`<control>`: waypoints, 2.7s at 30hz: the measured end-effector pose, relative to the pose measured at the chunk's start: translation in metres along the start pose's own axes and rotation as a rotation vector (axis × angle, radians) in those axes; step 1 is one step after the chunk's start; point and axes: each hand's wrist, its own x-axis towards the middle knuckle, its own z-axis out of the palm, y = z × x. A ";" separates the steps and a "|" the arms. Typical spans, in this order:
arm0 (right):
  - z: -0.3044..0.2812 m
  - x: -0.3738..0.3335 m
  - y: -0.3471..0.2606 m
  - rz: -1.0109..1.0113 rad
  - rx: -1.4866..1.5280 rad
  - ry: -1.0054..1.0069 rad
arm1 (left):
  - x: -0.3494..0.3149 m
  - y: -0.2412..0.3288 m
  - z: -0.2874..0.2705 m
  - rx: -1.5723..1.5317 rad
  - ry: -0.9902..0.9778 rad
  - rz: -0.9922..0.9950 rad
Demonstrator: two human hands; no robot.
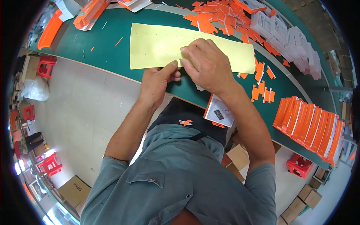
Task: Assembling and packaging products into orange and white boxes on an assembly line.
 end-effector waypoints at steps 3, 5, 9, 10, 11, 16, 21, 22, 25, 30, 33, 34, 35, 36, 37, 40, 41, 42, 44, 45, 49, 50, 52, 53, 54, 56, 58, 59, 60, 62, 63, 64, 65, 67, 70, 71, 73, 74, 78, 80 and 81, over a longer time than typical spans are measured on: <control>0.003 0.003 0.001 0.016 -0.069 -0.046 | -0.005 -0.005 0.005 0.074 0.002 0.047; 0.000 0.005 0.001 -0.001 -0.107 -0.072 | -0.006 -0.008 0.006 0.093 0.000 0.069; -0.006 0.009 -0.002 -0.050 -0.219 -0.132 | -0.006 -0.012 0.007 0.151 -0.008 0.131; -0.006 0.010 -0.003 -0.069 -0.258 -0.143 | -0.006 -0.012 0.007 0.167 -0.011 0.148; -0.006 0.010 -0.004 -0.089 -0.296 -0.153 | -0.006 -0.012 0.007 0.182 -0.013 0.165; -0.005 0.009 -0.005 -0.079 -0.300 -0.144 | -0.004 -0.012 0.010 0.170 -0.022 0.173; -0.026 0.001 0.007 0.075 -0.121 -0.030 | -0.006 -0.009 0.010 0.074 0.037 -0.005; -0.037 -0.001 0.010 0.107 -0.082 -0.012 | -0.006 -0.008 0.006 0.029 0.054 -0.044; -0.070 -0.017 0.020 0.186 -0.066 -0.060 | -0.024 0.007 0.005 -0.014 0.047 -0.171; -0.117 -0.041 0.031 0.236 -0.181 -0.286 | -0.059 0.005 -0.007 0.302 -0.247 -0.282; -0.129 -0.051 0.030 0.211 -0.280 -0.399 | -0.050 -0.003 0.012 0.600 -0.471 0.100; -0.130 -0.054 0.029 0.204 -0.331 -0.448 | -0.041 -0.003 0.027 0.747 -0.546 0.463; -0.131 -0.055 0.028 0.194 -0.381 -0.495 | -0.030 -0.007 0.038 0.743 -0.543 0.464; -0.130 -0.055 0.027 0.191 -0.382 -0.497 | -0.018 -0.013 0.049 0.794 -0.524 0.574; -0.129 -0.056 0.026 0.184 -0.388 -0.525 | -0.008 -0.019 0.058 0.845 -0.508 0.684; -0.125 -0.059 0.024 0.172 -0.400 -0.585 | 0.007 -0.032 0.071 0.803 -0.572 0.607; -0.125 -0.060 0.024 0.157 -0.404 -0.600 | 0.010 -0.035 0.073 0.783 -0.605 0.567; -0.124 -0.061 0.023 0.142 -0.408 -0.614 | 0.012 -0.036 0.074 0.783 -0.608 0.565; -0.124 -0.060 0.023 0.126 -0.412 -0.624 | 0.015 -0.036 0.077 0.834 -0.665 0.533; -0.124 -0.059 0.022 0.123 -0.421 -0.633 | 0.017 -0.035 0.078 0.860 -0.692 0.516; -0.121 -0.059 0.022 0.110 -0.434 -0.640 | 0.020 -0.030 0.081 0.847 -0.755 0.442; -0.121 -0.060 0.022 0.108 -0.431 -0.631 | 0.021 -0.027 0.082 0.848 -0.755 0.443; -0.121 -0.060 0.021 0.106 -0.427 -0.621 | 0.021 -0.023 0.084 0.839 -0.788 0.398; -0.121 -0.059 0.021 0.129 -0.429 -0.654 | 0.021 -0.022 0.085 0.834 -0.804 0.375; -0.121 -0.058 0.020 0.153 -0.430 -0.688 | 0.022 -0.021 0.084 0.835 -0.804 0.374; -0.123 -0.061 0.016 0.179 -0.431 -0.721 | 0.023 -0.021 0.083 0.837 -0.815 0.361; -0.128 -0.071 0.006 0.323 -0.297 -0.593 | 0.024 -0.021 0.082 0.836 -0.820 0.355; -0.131 -0.075 0.002 0.393 -0.230 -0.528 | 0.024 -0.021 0.081 0.840 -0.823 0.371; -0.131 -0.084 -0.001 0.395 -0.233 -0.528 | 0.024 -0.023 0.082 0.843 -0.828 0.387; -0.127 -0.108 -0.004 0.553 -0.111 -0.473 | 0.025 -0.023 0.083 0.844 -0.838 0.405; -0.125 -0.114 -0.006 0.635 -0.045 -0.442 | 0.024 -0.024 0.083 0.859 -0.838 0.447; -0.124 -0.117 -0.006 0.641 -0.044 -0.439 | 0.024 -0.025 0.083 0.873 -0.839 0.490; -0.122 -0.120 -0.007 0.654 -0.032 -0.426 | 0.023 -0.026 0.083 0.886 -0.840 0.534; -0.119 -0.123 -0.009 0.678 -0.009 -0.399 | 0.014 -0.028 0.080 0.977 -0.834 0.590; -0.117 -0.127 -0.008 0.670 -0.006 -0.386 | -0.003 -0.033 0.075 1.148 -0.810 0.716; -0.117 -0.128 -0.009 0.662 -0.001 -0.384 | -0.008 -0.034 0.071 1.213 -0.776 0.850; -0.118 -0.128 -0.010 0.657 -0.006 -0.379 | -0.020 -0.037 0.065 1.339 -0.688 1.119; -0.118 -0.127 -0.011 0.649 -0.008 -0.378 | -0.026 -0.038 0.063 1.342 -0.687 1.119; -0.116 -0.125 -0.014 0.656 -0.014 -0.375 | -0.048 -0.043 0.060 1.459 -0.684 1.171; -0.116 -0.128 -0.015 0.674 -0.026 -0.369 | -0.078 -0.051 0.074 1.392 -0.531 0.979; -0.115 -0.128 -0.016 0.667 -0.046 -0.352 | -0.087 -0.053 0.080 1.359 -0.453 0.881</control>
